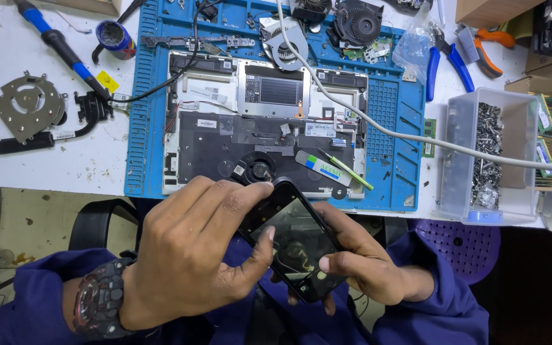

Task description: The person cleans a small circular electronic component with a brush and a green tool, then uses a screwdriver to adjust it. They briefly use a smartphone to take a picture of the component before using a soldering iron to work on the component's wires.

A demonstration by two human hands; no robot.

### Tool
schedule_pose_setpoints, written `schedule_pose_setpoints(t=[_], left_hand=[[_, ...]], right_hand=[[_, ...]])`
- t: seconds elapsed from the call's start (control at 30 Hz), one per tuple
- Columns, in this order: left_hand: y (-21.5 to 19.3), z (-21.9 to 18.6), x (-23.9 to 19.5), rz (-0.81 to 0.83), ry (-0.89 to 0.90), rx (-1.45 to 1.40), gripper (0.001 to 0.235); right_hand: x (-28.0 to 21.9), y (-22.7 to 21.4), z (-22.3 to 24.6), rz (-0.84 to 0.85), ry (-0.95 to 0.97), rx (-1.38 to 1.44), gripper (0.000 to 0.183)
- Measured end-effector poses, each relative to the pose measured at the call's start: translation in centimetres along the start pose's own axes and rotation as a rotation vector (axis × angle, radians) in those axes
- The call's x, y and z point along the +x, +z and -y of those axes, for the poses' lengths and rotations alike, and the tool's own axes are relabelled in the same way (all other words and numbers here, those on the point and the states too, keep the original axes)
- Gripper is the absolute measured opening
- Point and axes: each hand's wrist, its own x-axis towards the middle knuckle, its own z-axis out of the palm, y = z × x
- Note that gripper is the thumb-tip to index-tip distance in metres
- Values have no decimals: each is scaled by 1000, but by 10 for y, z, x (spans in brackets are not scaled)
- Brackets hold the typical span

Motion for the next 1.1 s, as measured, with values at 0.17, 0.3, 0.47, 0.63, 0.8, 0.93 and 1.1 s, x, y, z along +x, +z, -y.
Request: schedule_pose_setpoints(t=[0.17, 0.3, 0.47, 0.63, 0.8, 0.93, 1.1], left_hand=[[1, 3, 0, -13, -8, -31, 26], [2, 4, -1, -10, -11, -41, 24], [0, 3, 2, -12, 6, -49, 29], [-1, 3, 2, -8, 14, -70, 33], [-1, 2, 3, -9, 23, -75, 32], [0, 3, 1, 7, 0, -86, 34], [0, 4, 2, 3, 13, -82, 34]], right_hand=[[-2, -2, -1, 34, 8, 43, 69], [-1, -3, 0, 45, 42, 37, 72], [0, -2, 2, 83, 10, 4, 72], [4, 6, 10, 161, -74, -95, 69], [3, 7, 10, 155, -75, -94, 70], [4, 8, 12, 161, -81, -129, 68], [4, 6, 12, 159, -83, -148, 69]])
